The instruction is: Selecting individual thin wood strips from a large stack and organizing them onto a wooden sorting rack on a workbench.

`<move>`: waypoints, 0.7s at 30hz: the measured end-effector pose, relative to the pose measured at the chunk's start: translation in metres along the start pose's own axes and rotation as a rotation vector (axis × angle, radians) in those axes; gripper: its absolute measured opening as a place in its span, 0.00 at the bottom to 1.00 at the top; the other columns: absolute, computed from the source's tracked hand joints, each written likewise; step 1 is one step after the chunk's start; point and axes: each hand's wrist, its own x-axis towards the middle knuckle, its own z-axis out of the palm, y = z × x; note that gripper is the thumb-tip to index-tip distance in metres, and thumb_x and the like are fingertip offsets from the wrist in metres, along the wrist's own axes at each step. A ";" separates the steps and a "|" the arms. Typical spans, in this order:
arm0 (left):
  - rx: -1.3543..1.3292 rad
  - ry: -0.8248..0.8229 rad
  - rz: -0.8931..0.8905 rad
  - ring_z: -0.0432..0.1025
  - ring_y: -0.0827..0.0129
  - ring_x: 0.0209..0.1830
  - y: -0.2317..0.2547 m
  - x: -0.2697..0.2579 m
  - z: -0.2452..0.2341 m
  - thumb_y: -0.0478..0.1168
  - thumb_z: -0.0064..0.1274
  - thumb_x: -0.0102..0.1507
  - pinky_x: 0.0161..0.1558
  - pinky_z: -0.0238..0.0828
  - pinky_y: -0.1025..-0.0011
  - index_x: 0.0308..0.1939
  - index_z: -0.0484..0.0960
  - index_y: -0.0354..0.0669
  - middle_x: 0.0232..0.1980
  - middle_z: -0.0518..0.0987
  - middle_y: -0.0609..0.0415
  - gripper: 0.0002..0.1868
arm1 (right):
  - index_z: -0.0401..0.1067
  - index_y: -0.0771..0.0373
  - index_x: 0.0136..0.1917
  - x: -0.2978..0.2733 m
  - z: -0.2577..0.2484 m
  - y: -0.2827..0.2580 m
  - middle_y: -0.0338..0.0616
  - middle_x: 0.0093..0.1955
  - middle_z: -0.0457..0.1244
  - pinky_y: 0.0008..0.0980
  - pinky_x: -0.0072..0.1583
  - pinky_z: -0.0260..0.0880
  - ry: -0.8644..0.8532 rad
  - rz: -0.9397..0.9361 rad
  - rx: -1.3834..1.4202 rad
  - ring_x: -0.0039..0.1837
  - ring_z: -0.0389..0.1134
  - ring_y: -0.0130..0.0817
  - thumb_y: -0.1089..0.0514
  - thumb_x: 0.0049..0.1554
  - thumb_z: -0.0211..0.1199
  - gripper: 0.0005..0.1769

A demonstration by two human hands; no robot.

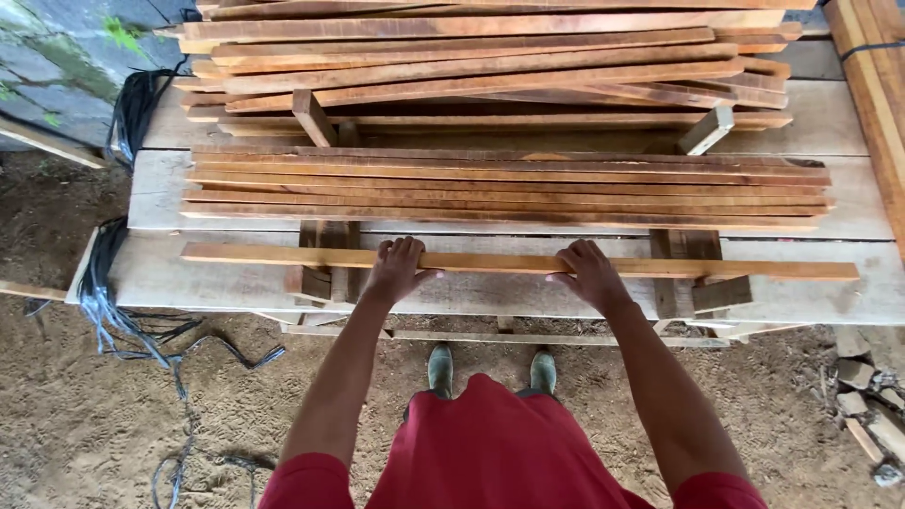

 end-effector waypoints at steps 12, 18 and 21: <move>0.304 0.413 0.349 0.72 0.62 0.53 -0.035 0.005 -0.009 0.61 0.43 0.68 0.63 0.68 0.59 0.61 0.76 0.57 0.53 0.70 0.55 0.24 | 0.68 0.46 0.70 0.024 -0.065 -0.023 0.41 0.57 0.58 0.54 0.68 0.67 0.084 -0.083 -0.262 0.64 0.61 0.47 0.26 0.50 0.65 0.41; 0.380 0.392 0.366 0.53 0.56 0.82 -0.045 0.026 -0.029 0.74 0.27 0.67 0.77 0.45 0.47 0.77 0.63 0.65 0.82 0.59 0.49 0.39 | 0.67 0.50 0.74 0.043 -0.029 0.026 0.49 0.60 0.59 0.52 0.69 0.62 0.413 -0.215 -0.375 0.64 0.62 0.48 0.19 0.38 0.66 0.58; 0.334 0.323 0.313 0.49 0.57 0.84 -0.048 0.032 -0.029 0.73 0.42 0.61 0.78 0.41 0.45 0.82 0.56 0.62 0.85 0.54 0.50 0.48 | 0.69 0.52 0.71 0.051 -0.038 0.023 0.50 0.61 0.60 0.54 0.72 0.61 0.408 -0.219 -0.403 0.66 0.63 0.48 0.22 0.31 0.71 0.60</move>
